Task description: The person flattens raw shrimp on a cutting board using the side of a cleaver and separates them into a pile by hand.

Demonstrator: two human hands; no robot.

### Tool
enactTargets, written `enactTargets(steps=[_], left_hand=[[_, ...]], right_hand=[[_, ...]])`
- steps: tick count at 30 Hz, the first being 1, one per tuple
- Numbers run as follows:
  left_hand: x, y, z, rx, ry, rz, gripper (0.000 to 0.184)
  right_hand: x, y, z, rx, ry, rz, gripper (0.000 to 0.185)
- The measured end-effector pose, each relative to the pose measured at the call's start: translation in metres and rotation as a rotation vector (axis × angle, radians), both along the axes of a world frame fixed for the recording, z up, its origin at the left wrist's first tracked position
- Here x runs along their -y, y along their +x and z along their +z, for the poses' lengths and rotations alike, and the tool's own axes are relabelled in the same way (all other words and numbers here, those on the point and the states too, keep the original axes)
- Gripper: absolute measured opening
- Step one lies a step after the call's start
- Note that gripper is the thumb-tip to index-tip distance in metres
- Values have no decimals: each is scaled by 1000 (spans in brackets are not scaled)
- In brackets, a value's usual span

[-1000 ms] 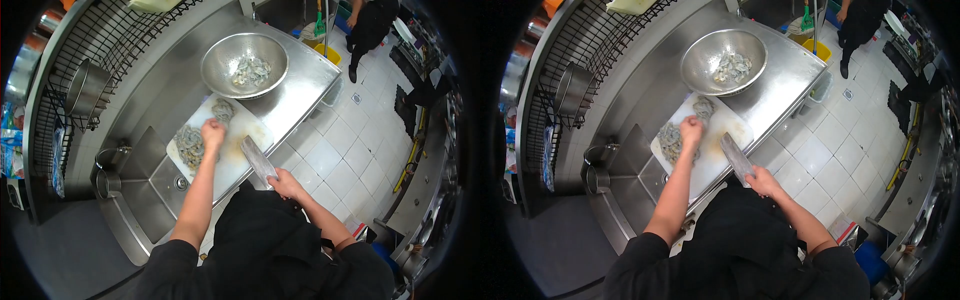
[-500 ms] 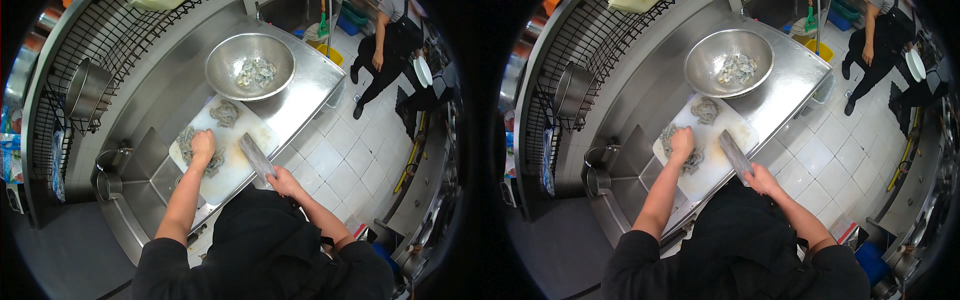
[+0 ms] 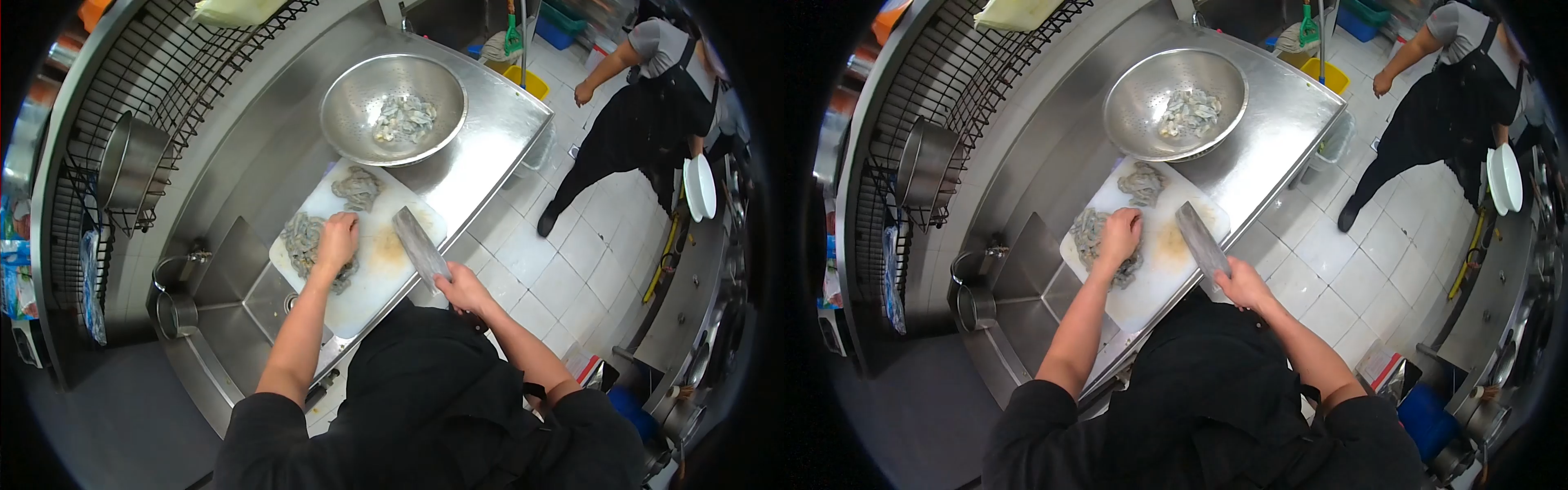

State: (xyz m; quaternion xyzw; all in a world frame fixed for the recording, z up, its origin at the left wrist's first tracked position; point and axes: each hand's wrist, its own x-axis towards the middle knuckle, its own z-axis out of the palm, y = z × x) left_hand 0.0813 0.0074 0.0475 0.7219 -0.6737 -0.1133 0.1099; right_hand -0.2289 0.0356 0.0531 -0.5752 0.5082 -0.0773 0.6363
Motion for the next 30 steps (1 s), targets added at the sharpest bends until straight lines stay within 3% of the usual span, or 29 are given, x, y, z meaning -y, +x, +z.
enactTargets(steps=[2,6,8,9,11,14,20,23,30], left_hand=[[-8,-18,-6,-317,-294,-97,13],[-33,-33,-37,-415,-344,-173,13],[-45,-32,-48,-477,-386,-38,12],[-47,-35,-47,-478,-381,-38,12],[-49,-42,-45,-392,-370,204,15],[-31,-53,-34,-467,-259,319,16],[-9,-51,-53,-413,-323,270,17],[-7,-48,-39,-301,-341,159,16],[-8,-44,-32,-370,-321,179,14]], right_hand=[[0,2,-6,13,28,-13,31],[3,4,-6,68,71,-61,31],[5,5,-6,84,96,-73,31],[6,6,-10,107,111,-84,30],[10,8,-16,129,127,-91,30],[19,17,-20,150,144,-68,30],[38,26,-19,200,178,-59,29],[45,30,-17,164,163,-53,29],[41,19,-17,154,102,122,31]])
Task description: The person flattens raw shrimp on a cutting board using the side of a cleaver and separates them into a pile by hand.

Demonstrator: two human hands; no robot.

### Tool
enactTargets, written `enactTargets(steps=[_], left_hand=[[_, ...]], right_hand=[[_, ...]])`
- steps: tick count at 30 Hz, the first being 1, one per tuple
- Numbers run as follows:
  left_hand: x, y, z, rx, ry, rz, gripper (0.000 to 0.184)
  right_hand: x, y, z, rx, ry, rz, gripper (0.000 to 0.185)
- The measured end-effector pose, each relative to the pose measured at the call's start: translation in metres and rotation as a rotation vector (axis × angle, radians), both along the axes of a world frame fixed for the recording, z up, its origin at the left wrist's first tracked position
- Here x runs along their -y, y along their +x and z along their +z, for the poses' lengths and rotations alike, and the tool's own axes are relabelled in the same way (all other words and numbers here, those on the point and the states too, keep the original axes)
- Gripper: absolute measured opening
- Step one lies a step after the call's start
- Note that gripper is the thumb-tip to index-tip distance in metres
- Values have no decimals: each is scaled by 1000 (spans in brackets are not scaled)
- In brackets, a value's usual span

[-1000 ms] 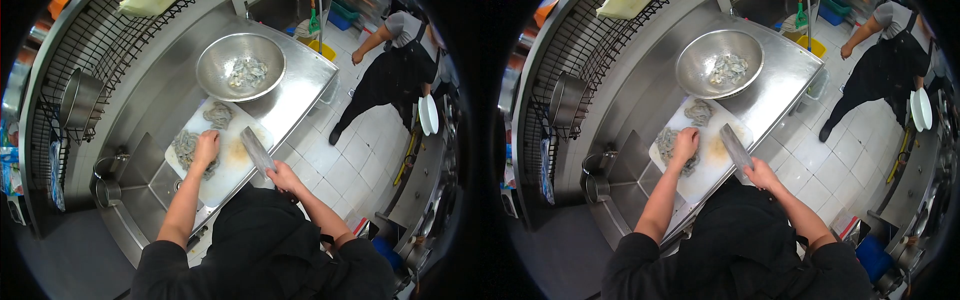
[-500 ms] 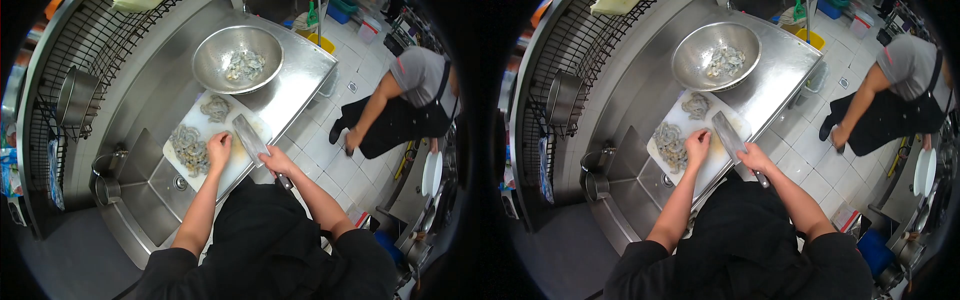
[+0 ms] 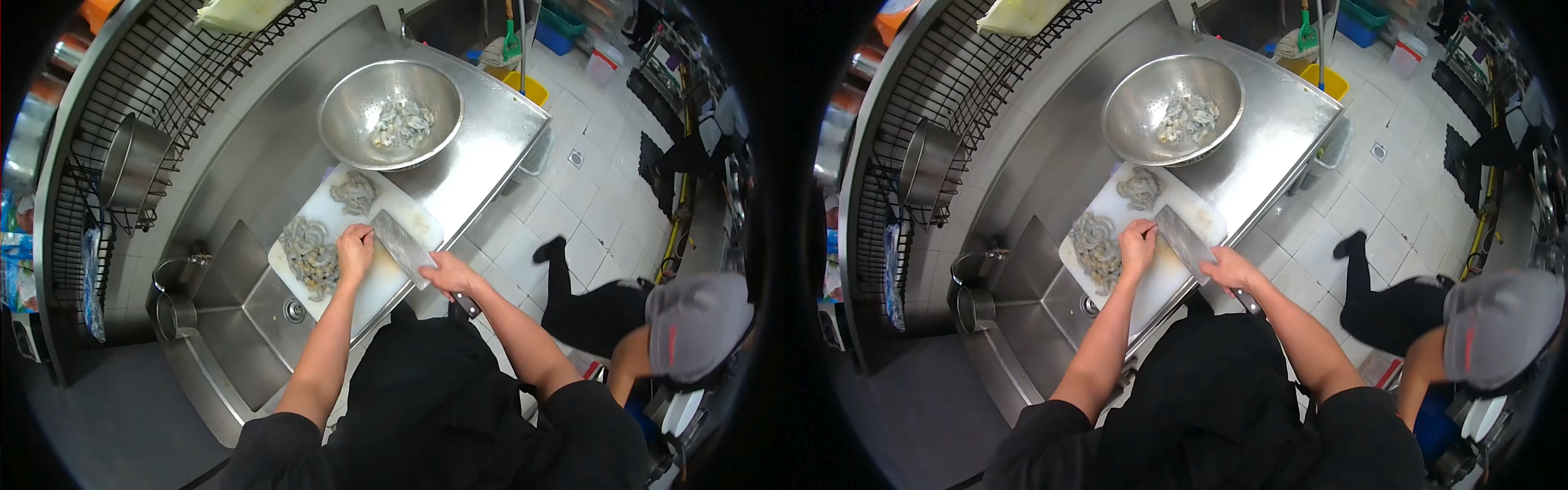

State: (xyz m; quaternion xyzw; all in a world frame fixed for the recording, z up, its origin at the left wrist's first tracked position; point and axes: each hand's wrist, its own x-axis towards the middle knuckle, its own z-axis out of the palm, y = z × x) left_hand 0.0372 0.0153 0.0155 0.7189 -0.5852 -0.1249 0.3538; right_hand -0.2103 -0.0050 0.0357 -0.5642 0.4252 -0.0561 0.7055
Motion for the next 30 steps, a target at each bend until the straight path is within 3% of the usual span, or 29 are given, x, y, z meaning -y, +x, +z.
enactTargets(steps=[7,9,18,24,26,27,29,30], left_hand=[[-8,-3,-16,-115,155,167,18],[-8,-1,-17,-173,217,218,19],[-5,-11,-5,-183,215,307,21],[19,-17,4,158,303,317,30],[32,-8,5,-90,343,343,28],[38,0,6,-88,334,347,28],[44,20,7,-442,34,349,24],[46,31,16,-441,34,348,24]], right_hand=[[-25,15,-4,-43,-74,-82,33],[-38,23,-17,-115,-318,-116,32],[-61,-23,16,-82,-34,19,30],[-50,-38,23,-148,-39,-8,32],[-46,-40,19,-175,-70,-18,32],[-44,-40,19,-188,-77,-34,33],[-41,-39,18,-201,-82,-52,34],[-40,-38,18,-209,-87,-59,34]])
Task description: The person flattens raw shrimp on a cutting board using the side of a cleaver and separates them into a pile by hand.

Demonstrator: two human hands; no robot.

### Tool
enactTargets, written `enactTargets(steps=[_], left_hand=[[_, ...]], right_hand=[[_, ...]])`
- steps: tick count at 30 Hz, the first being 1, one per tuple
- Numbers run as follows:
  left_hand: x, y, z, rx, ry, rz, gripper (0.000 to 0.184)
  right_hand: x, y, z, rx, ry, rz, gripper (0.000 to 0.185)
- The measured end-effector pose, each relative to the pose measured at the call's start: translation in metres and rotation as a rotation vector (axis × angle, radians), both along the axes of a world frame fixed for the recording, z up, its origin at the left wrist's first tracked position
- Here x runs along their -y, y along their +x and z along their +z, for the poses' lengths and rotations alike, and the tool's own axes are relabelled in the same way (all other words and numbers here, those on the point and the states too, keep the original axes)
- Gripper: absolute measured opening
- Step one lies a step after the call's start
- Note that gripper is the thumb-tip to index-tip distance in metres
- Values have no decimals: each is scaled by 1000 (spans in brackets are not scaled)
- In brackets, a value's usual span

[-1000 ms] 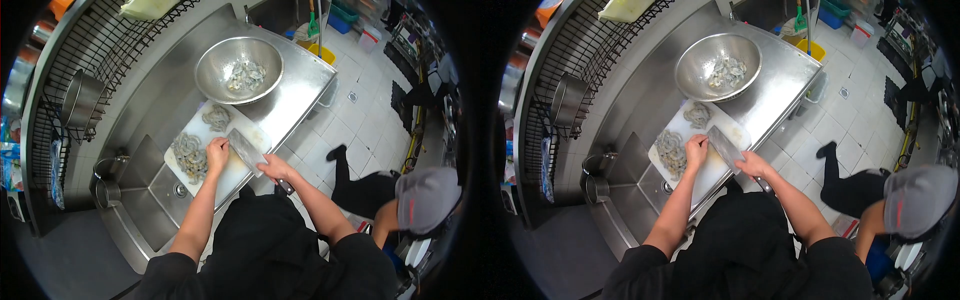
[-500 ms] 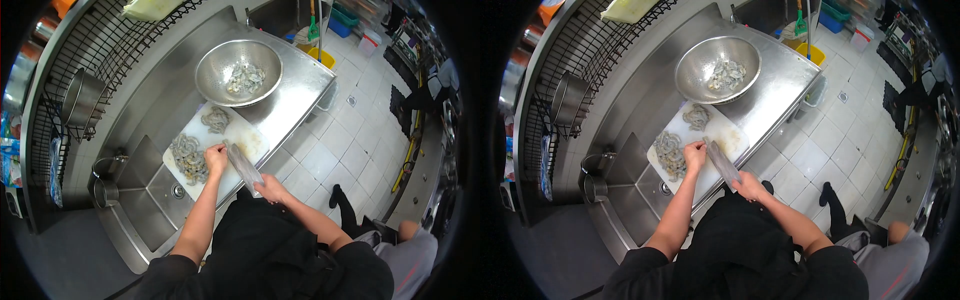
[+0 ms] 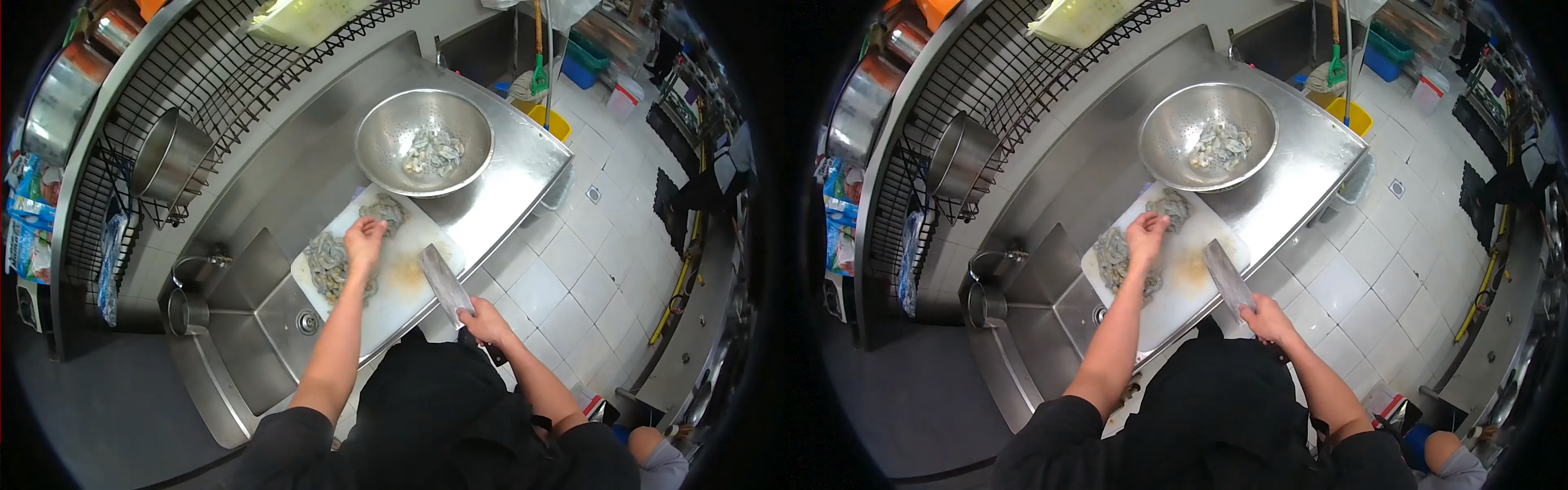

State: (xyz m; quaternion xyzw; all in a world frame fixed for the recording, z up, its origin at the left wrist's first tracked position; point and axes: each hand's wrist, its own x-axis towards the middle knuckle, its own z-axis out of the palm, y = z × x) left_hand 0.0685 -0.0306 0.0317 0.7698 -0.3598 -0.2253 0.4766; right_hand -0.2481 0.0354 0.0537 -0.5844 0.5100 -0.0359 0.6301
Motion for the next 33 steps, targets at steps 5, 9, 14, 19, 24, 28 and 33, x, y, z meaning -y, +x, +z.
enactTargets(steps=[5,9,14,19,24,28,33], left_hand=[[-10,77,-3,831,570,-126,24],[-12,67,16,837,666,-350,24],[-28,40,-8,570,288,-507,20],[-46,-4,-9,113,132,-538,17],[-53,-16,-12,252,21,-481,11],[-55,-17,-20,332,52,-407,11],[-58,-20,-26,315,53,-315,11]], right_hand=[[-3,6,-6,-6,-12,-13,35],[-1,10,-9,0,-24,-24,34],[2,15,7,14,3,-38,33],[-1,23,-9,113,49,-46,32],[9,45,-18,202,110,-127,33],[9,62,-19,169,79,-97,33],[-10,47,-10,214,98,-35,34]])
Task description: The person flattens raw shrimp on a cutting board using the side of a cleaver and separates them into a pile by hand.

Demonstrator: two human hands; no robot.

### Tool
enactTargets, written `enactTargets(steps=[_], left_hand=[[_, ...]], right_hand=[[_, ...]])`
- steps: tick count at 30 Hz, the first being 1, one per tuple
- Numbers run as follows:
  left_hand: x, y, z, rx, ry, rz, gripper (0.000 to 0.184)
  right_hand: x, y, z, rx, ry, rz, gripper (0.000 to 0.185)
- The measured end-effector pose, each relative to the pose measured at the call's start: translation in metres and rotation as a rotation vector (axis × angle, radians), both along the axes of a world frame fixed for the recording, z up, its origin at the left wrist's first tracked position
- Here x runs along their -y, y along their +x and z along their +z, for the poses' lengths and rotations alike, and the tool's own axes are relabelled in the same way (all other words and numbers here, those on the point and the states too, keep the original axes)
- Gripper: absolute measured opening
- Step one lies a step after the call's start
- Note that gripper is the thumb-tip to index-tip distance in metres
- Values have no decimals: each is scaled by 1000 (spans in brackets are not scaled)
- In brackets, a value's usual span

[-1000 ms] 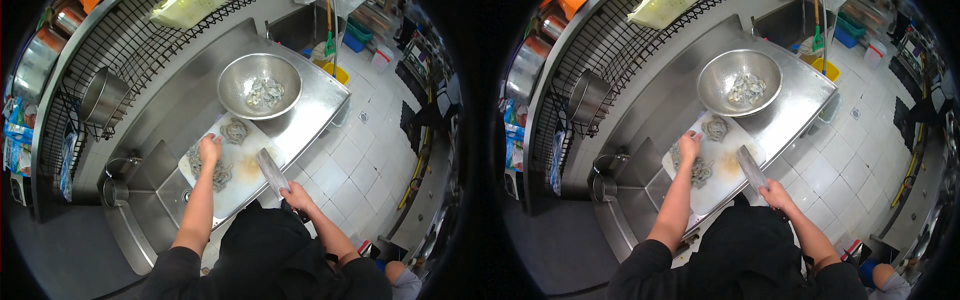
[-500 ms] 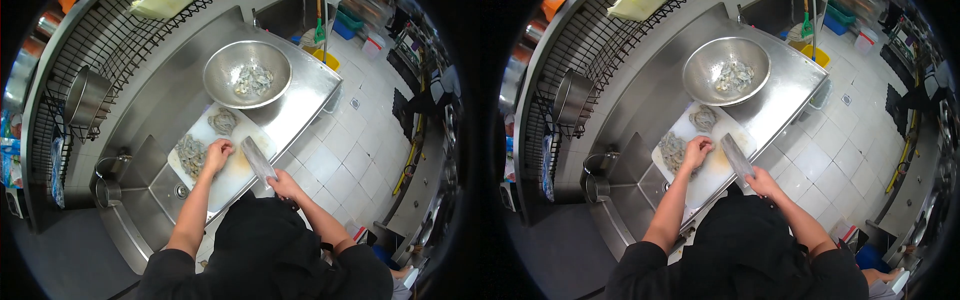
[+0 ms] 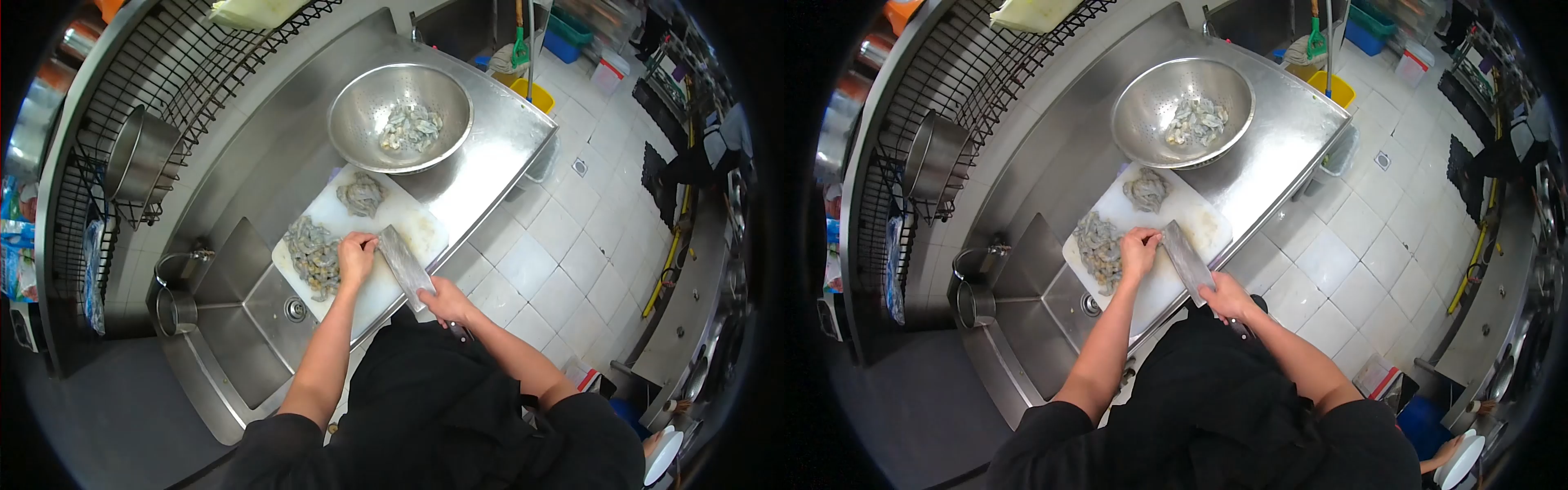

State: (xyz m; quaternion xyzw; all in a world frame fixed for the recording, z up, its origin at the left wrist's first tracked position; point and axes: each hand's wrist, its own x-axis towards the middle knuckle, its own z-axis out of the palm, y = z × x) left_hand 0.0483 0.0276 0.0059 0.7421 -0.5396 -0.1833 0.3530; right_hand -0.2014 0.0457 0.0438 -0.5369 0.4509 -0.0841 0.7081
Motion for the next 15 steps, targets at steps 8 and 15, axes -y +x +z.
enactTargets(steps=[8,15], left_hand=[[-13,-6,-15,-164,142,161,16],[-17,-19,-5,-107,142,263,17]], right_hand=[[5,23,-11,-61,-108,-47,35],[-23,-14,1,-82,-110,76,34]])
